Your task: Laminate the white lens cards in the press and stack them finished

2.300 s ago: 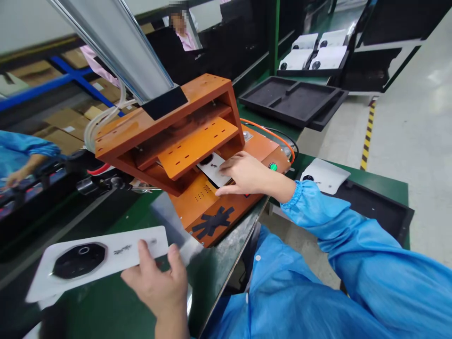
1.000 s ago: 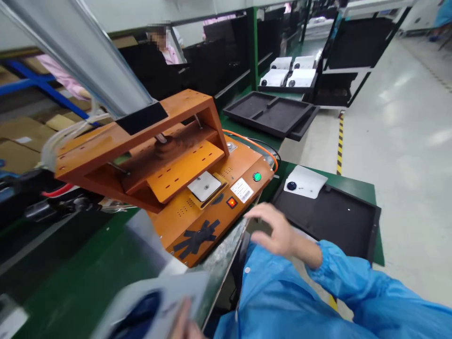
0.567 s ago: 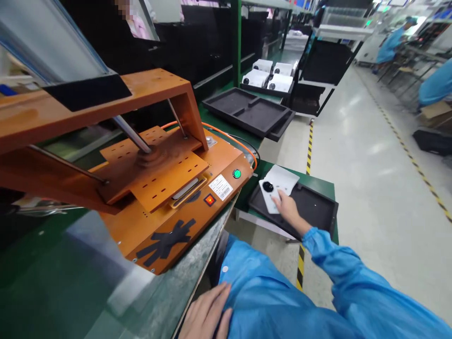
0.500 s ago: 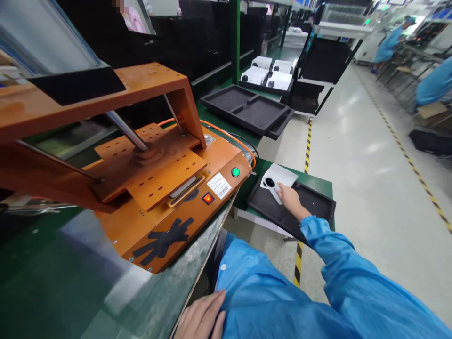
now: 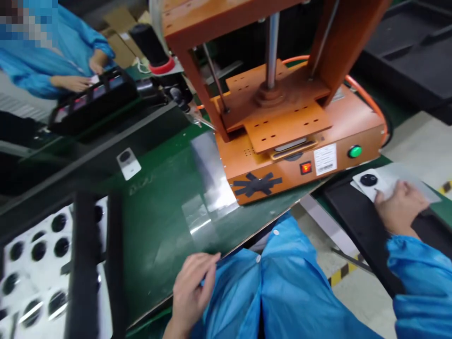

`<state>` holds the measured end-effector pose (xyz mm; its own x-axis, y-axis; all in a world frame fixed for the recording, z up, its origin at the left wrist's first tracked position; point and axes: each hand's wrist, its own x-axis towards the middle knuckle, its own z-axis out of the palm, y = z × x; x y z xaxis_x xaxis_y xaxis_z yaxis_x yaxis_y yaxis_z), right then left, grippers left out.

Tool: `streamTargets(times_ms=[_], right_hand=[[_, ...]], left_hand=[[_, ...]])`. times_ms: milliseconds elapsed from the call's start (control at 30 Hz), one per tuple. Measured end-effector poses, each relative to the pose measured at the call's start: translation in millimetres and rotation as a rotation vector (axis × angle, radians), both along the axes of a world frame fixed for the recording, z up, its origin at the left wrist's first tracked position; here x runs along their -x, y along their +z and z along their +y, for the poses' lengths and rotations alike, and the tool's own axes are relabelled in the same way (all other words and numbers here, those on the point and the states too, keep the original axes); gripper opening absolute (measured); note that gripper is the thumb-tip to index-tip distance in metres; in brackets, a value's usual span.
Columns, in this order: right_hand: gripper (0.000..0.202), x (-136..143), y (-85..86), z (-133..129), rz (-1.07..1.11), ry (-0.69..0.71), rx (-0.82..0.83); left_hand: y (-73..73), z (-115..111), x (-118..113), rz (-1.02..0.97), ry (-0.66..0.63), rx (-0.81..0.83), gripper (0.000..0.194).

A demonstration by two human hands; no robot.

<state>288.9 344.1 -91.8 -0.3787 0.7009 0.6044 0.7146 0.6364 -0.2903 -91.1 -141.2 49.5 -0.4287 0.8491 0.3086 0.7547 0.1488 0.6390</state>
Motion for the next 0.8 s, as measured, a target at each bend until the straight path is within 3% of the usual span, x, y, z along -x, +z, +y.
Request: streamTargets(times_ms=[67,133,200,300,333,400,500,600,800], right_hand=[[0.044,25,5.8,-26,0.008,0.030,-0.106],[0.026,67,21.0,-70,0.015,0.264,-0.165],[0.015,120,44.6,-126,0.033,0.644,-0.173],[0.010,204,90.6,-209,-0.055,1.042,-0.093],[0.013,232,106.5,-232,-0.152,1.131,-0.001],[0.012,286,133.9,-263,-0.218,1.167,0.126],[0.021,356,154.1,-279,-0.257,1.111,0.129],[0.017,402,150.1,-278,-0.302,1.109,0.061],[0.018,425,134.5,-275,-0.384,1.188,-0.081]], left_hand=[[1.1,-7,24,0.056,0.204,-0.008,0.030],[0.3,-5,51,0.119,0.365,-0.001,0.024],[-4.3,6,77,0.173,0.421,0.050,0.025],[-17.7,24,104,0.181,0.452,0.163,0.033],[-22.6,28,109,0.172,0.465,0.194,0.035],[-30.7,31,114,0.154,0.485,0.217,0.034],[-35.8,30,113,0.141,0.493,0.196,0.031],[-35.7,28,110,0.130,0.499,0.181,0.027],[-36.4,30,113,0.115,0.513,0.163,0.022]])
